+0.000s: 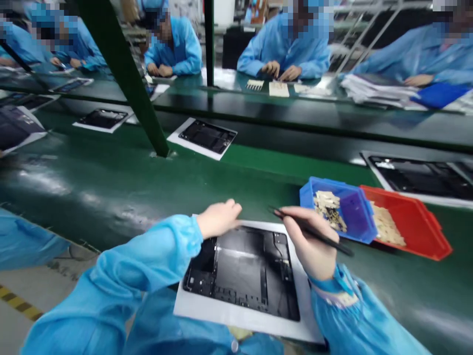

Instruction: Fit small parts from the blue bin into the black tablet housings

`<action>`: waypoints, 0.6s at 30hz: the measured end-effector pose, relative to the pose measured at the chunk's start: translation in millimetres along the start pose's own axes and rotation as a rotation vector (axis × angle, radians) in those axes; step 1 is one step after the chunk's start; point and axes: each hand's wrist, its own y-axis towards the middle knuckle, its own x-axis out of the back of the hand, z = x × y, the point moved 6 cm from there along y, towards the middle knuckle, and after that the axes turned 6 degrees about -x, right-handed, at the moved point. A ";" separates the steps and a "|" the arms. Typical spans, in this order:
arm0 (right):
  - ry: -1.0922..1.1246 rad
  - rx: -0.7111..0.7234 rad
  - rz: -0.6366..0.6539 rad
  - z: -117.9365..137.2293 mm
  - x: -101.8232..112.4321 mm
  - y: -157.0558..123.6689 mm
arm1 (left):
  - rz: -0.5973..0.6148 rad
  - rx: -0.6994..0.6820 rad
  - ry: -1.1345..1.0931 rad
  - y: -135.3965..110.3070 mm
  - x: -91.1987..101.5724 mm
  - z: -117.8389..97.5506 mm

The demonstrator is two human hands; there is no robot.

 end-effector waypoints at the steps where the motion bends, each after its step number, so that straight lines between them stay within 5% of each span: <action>1: -0.044 0.052 0.031 0.3 8.1 -4.8 | 0.009 -0.010 0.028 2.1 -4.3 -10.0; 5: -0.177 0.225 0.144 -13.1 38.0 -28.2 | 0.024 -0.048 0.108 -2.8 -18.2 -26.3; 9: -0.247 0.313 0.166 -39.5 60.3 -45.7 | 0.013 -0.032 0.138 -10.2 -6.4 -8.3; 13: -0.243 0.302 0.104 -55.8 65.4 -51.2 | -0.074 0.065 0.151 10.7 42.3 43.9; 18: -0.154 0.399 0.210 -44.8 49.7 -60.7 | -0.263 0.094 0.216 102.3 105.3 100.4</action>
